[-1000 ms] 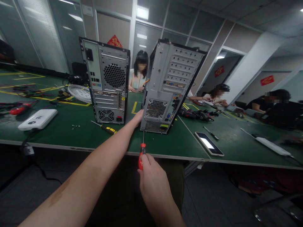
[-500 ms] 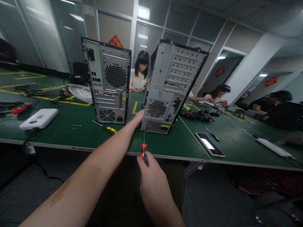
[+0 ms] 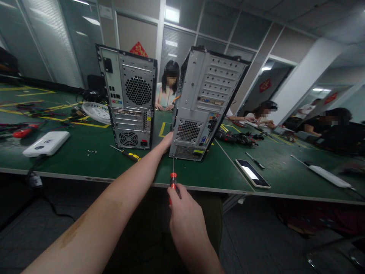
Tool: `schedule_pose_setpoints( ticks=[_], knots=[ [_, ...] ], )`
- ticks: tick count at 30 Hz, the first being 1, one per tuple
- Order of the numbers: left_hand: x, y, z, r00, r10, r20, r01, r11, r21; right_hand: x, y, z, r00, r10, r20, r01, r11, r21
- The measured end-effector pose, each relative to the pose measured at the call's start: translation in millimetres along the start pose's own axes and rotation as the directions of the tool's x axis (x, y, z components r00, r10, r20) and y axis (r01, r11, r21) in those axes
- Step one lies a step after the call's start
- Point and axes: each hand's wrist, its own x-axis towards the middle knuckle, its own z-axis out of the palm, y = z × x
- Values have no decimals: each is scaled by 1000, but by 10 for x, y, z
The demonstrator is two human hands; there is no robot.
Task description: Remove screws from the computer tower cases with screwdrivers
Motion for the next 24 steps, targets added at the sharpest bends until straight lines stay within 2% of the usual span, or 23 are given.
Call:
schedule_pose_setpoints(
  ticks=[9, 14, 19, 24],
  knots=[
    [61, -55, -23, 1000, -2, -14, 1, 1000, -6, 5, 0, 28, 999, 44, -15, -42, 995, 94],
    [49, -50, -9, 1000, 4, -5, -4, 1000, -17, 8, 14, 98, 992, -33, -120, 40, 998, 56],
    [35, -42, 0, 1000, 4, -14, -5, 999, -38, 13, 30, 91, 987, -120, -104, 123, 992, 16],
    [83, -97, -33, 1000, -15, -23, 14, 999, -48, 11, 23, 47, 983, -154, -100, 153, 988, -11]
  ],
)
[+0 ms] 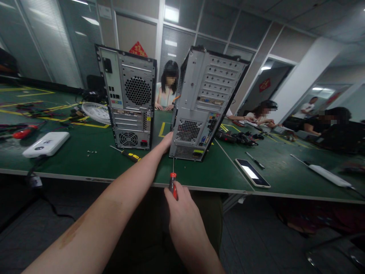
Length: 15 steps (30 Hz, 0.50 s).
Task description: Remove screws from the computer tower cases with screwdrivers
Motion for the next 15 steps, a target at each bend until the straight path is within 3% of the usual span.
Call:
schedule_pose_setpoints(
  ticks=[15],
  knots=[
    [-137, 151, 47, 1000, 6, 14, -7, 999, 32, -22, 0, -14, 992, 123, 31, -125, 987, 103]
  ],
)
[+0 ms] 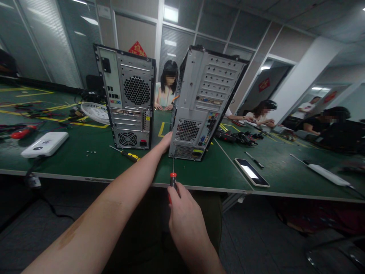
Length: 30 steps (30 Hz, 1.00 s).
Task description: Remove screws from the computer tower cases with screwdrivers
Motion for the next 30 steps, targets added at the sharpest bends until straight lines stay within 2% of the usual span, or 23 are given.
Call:
schedule_pose_setpoints(
  ticks=[7, 11, 23, 30],
  knots=[
    [-18, 23, 20, 1000, -5, -7, 5, 1000, 20, 23, -4, -14, 998, 43, 35, -45, 997, 62],
    [-24, 28, 26, 1000, 9, -4, -9, 1000, 22, 31, -5, 16, 1000, -8, -10, 8, 1000, -4],
    [16, -31, -6, 1000, 6, 0, -6, 1000, 16, 23, 9, 6, 990, -138, -20, 136, 986, -97],
    [13, -24, 4, 1000, 7, 16, -6, 1000, -3, 9, 35, 21, 996, -86, -34, 84, 995, -48]
  ],
)
